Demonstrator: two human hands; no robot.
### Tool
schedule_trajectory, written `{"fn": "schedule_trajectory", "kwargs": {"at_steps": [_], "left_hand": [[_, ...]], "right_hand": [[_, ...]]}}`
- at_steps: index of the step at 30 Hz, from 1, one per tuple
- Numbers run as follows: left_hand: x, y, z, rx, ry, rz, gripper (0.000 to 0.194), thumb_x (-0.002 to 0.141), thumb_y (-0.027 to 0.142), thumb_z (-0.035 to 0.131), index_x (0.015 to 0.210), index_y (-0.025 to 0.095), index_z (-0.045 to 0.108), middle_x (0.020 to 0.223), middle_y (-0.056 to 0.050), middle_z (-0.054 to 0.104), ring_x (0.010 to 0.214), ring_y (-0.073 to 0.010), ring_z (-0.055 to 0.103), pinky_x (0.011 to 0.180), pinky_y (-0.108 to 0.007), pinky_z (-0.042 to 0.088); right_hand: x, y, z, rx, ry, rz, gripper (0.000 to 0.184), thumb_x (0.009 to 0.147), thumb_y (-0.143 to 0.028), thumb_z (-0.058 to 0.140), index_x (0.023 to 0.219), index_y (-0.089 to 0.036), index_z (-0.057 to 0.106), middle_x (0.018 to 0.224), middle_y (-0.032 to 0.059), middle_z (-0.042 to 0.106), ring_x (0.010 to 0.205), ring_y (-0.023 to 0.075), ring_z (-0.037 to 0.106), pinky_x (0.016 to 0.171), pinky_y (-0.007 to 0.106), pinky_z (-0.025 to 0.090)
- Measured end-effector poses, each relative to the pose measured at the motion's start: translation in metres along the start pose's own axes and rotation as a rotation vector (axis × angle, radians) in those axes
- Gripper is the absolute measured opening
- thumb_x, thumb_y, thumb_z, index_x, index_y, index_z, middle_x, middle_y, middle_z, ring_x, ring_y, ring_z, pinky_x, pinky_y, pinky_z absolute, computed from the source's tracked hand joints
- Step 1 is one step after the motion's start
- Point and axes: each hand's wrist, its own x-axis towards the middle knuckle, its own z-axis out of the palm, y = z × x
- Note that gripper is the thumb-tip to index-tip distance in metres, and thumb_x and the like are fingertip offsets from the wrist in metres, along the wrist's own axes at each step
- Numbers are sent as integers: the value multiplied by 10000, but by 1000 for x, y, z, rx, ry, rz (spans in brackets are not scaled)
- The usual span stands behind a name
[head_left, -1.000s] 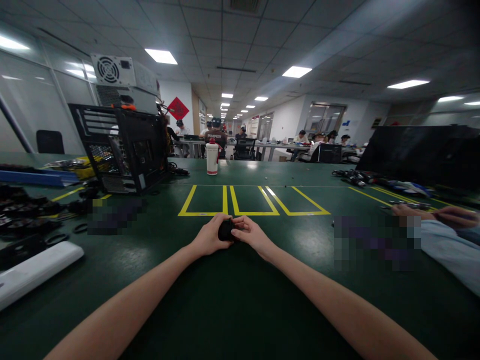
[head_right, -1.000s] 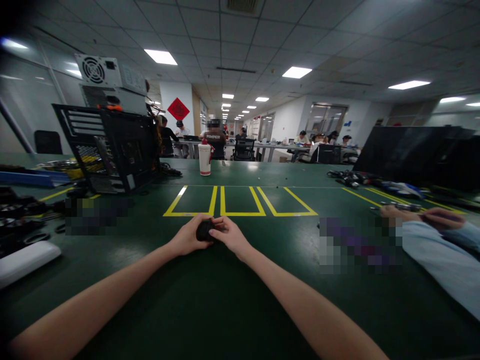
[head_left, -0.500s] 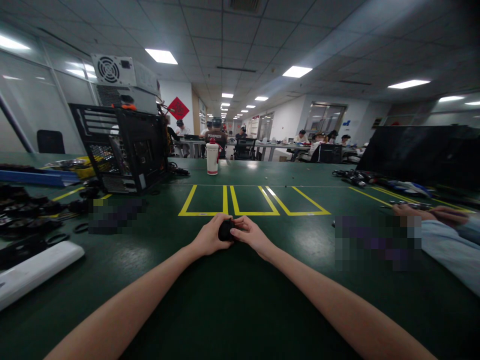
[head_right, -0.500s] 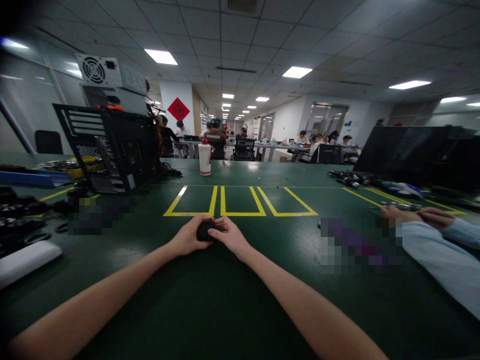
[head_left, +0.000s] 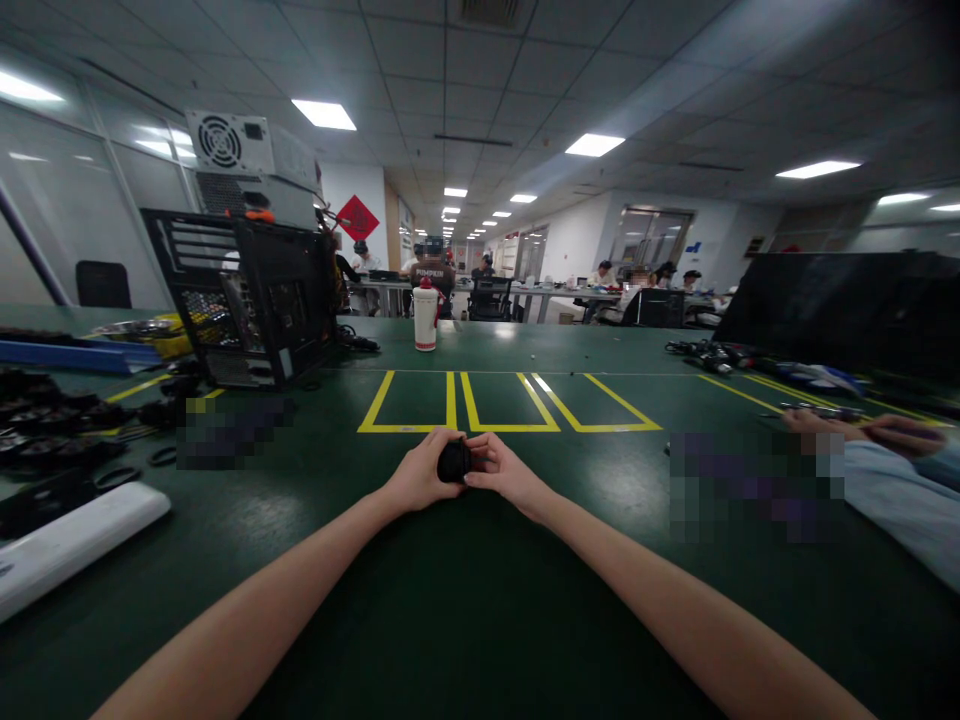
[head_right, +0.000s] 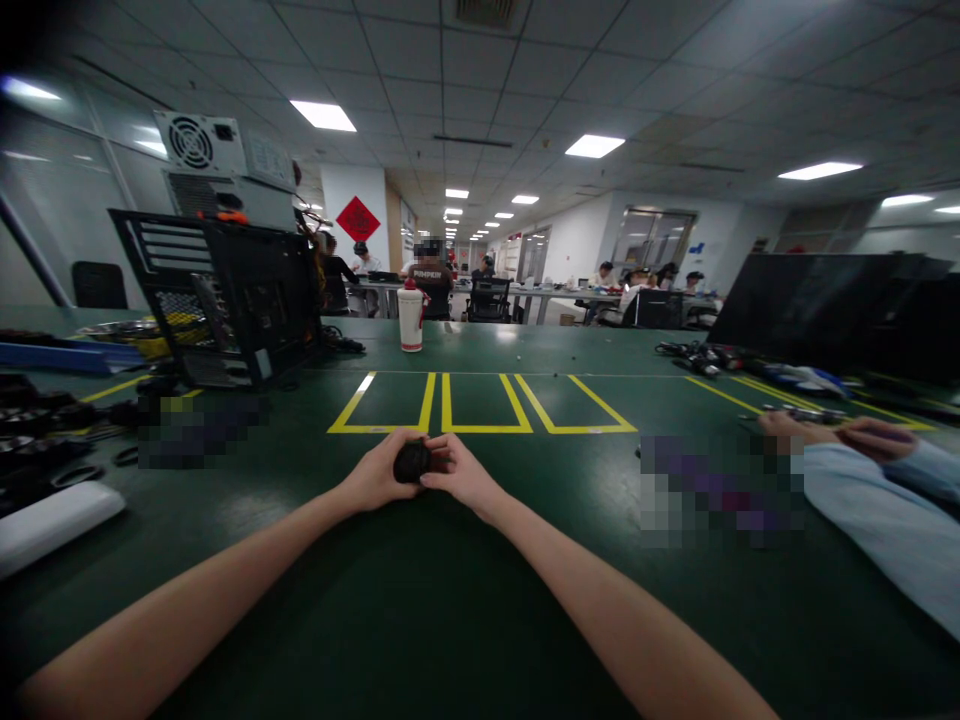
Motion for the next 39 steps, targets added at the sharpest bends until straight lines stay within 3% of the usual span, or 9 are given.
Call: {"fn": "schedule_trajectory", "kwargs": {"at_steps": [6, 14, 18, 22, 29, 36, 39], "left_hand": [[-1, 2, -1, -9, -3, 0, 586, 585, 247, 644, 1098, 245, 363, 1075, -26, 450, 957, -210, 485, 807, -342, 406], [-1, -3, 0, 14, 21, 9, 604, 562, 253, 663, 1090, 239, 371, 1051, -27, 456, 934, -207, 484, 791, -336, 407], [-2, -5, 0, 17, 33, 24, 600, 549, 252, 671, 1074, 237, 382, 1048, -24, 454, 931, -203, 483, 786, -329, 408], [-2, -6, -1, 22, 30, 27, 610, 549, 259, 673, 1081, 237, 376, 1054, -26, 453, 932, -205, 483, 787, -329, 410], [-1, -2, -2, 8, 19, 6, 591, 563, 254, 664, 1081, 238, 380, 1052, -25, 456, 938, -208, 485, 800, -335, 406], [-2, 2, -4, -15, 1, -22, 570, 574, 244, 649, 1080, 241, 385, 1054, -24, 456, 942, -213, 491, 789, -343, 413], [-1, 2, -3, -18, 7, -21, 572, 574, 250, 649, 1082, 243, 385, 1054, -22, 456, 946, -216, 490, 789, -346, 413]], "right_hand": [[2, 0, 4, -39, 76, -32, 261, 672, -323, 585, 888, -214, 486, 965, 22, 511, 900, 163, 517, 806, 364, 423], [5, 3, 6, -31, 77, 25, 318, 688, -306, 572, 978, -206, 486, 1043, 49, 506, 958, 186, 509, 845, 388, 404], [4, 3, 8, 14, 33, -33, 311, 654, -247, 613, 935, -210, 484, 1026, 34, 514, 973, 181, 511, 880, 382, 382], [5, 7, 11, 4, 87, -71, 277, 661, -267, 607, 902, -217, 479, 955, 23, 521, 950, 175, 513, 868, 379, 388], [5, 6, 9, -48, 114, -44, 291, 678, -289, 583, 940, -215, 480, 976, 29, 513, 920, 171, 521, 831, 373, 408], [1, 3, 8, 29, 41, -75, 332, 623, -195, 632, 915, -213, 475, 1020, 16, 503, 973, 172, 509, 856, 350, 399], [0, 4, 9, 23, 81, -80, 277, 647, -251, 615, 885, -211, 480, 973, 12, 513, 912, 159, 527, 834, 349, 407]]}}
